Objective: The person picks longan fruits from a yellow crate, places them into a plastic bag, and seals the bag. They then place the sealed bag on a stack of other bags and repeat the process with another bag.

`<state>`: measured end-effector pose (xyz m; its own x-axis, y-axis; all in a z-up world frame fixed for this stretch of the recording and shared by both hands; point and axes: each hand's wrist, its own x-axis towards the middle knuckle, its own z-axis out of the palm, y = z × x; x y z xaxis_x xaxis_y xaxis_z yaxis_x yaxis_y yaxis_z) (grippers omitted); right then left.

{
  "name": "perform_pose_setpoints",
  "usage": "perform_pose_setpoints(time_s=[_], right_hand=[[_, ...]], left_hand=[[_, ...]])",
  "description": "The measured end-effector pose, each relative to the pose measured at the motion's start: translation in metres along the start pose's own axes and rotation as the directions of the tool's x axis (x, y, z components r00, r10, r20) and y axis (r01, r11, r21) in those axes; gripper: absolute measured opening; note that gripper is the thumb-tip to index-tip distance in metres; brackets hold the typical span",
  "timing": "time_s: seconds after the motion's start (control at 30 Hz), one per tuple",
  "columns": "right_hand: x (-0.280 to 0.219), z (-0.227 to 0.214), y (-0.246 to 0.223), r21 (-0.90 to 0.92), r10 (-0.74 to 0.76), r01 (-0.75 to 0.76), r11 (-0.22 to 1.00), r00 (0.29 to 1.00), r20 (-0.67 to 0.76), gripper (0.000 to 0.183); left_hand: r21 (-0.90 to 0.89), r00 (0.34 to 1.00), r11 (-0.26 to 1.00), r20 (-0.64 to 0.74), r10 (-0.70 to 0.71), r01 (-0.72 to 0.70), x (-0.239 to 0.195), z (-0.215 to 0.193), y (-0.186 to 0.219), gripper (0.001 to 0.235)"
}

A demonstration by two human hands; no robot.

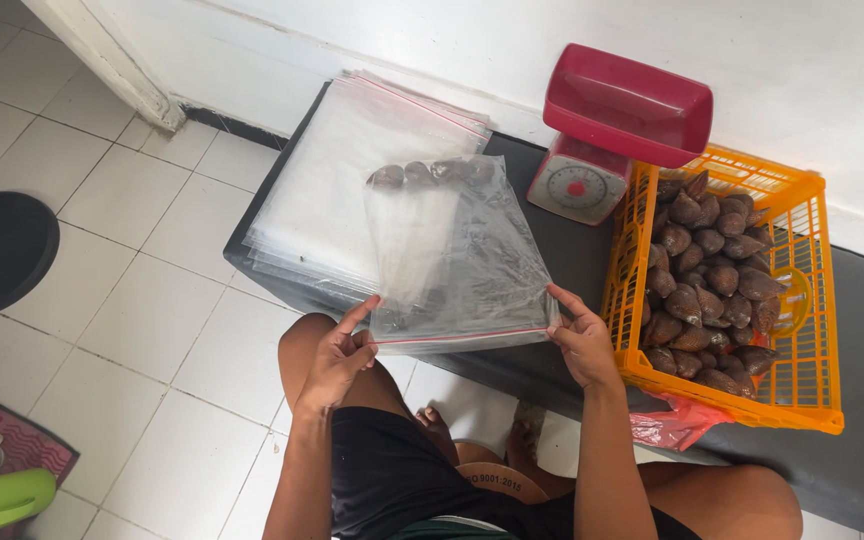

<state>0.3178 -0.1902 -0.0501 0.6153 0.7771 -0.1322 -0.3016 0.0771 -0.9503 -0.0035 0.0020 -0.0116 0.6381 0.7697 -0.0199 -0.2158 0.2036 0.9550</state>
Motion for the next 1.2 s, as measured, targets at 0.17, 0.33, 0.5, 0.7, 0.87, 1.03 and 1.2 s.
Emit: perform_pose_setpoints(time_s=[0.17,0.33,0.5,0.7,0.87,1.03,1.2], right_hand=[[0.002,0.000,0.000,0.012,-0.001,0.001,1.000,1.000,0.031,0.081],[0.003,0.002,-0.005,-0.103,0.034,-0.041,0.994,0.997,-0.073,0.068],[0.012,-0.009,0.013,-0.279,-0.004,-0.041,0.959,0.987,-0.160,0.055],[0.008,-0.018,0.016,-0.302,0.145,-0.204,0.931,0.967,-0.207,0.065],[0.016,0.014,-0.030,-0.298,0.058,-0.127,0.946,0.972,-0.228,0.051],[0.058,0.050,-0.093,-0.244,-0.223,0.178,0.953,0.960,-0.170,0.045],[0.077,0.086,-0.179,-0.170,-0.496,0.472,0.865,0.856,-0.146,0.042]], left_hand=[[0.039,0.998,0.999,0.057,-0.036,0.034,-0.002,0.004,0.006,0.084],[0.180,0.996,0.980,-0.016,-0.088,0.089,0.004,0.003,-0.015,0.066],[0.453,0.975,0.864,-0.134,-0.177,0.219,0.009,0.007,-0.028,0.053],[0.060,0.920,0.930,-0.176,-0.349,0.364,0.002,0.010,-0.030,0.077],[0.236,0.961,0.935,-0.148,-0.233,0.263,0.017,0.013,0.004,0.082],[0.279,0.984,0.960,-0.170,0.059,-0.009,0.063,0.045,0.095,0.039],[0.126,0.940,0.957,-0.190,0.282,-0.262,0.107,0.056,0.156,0.017]])
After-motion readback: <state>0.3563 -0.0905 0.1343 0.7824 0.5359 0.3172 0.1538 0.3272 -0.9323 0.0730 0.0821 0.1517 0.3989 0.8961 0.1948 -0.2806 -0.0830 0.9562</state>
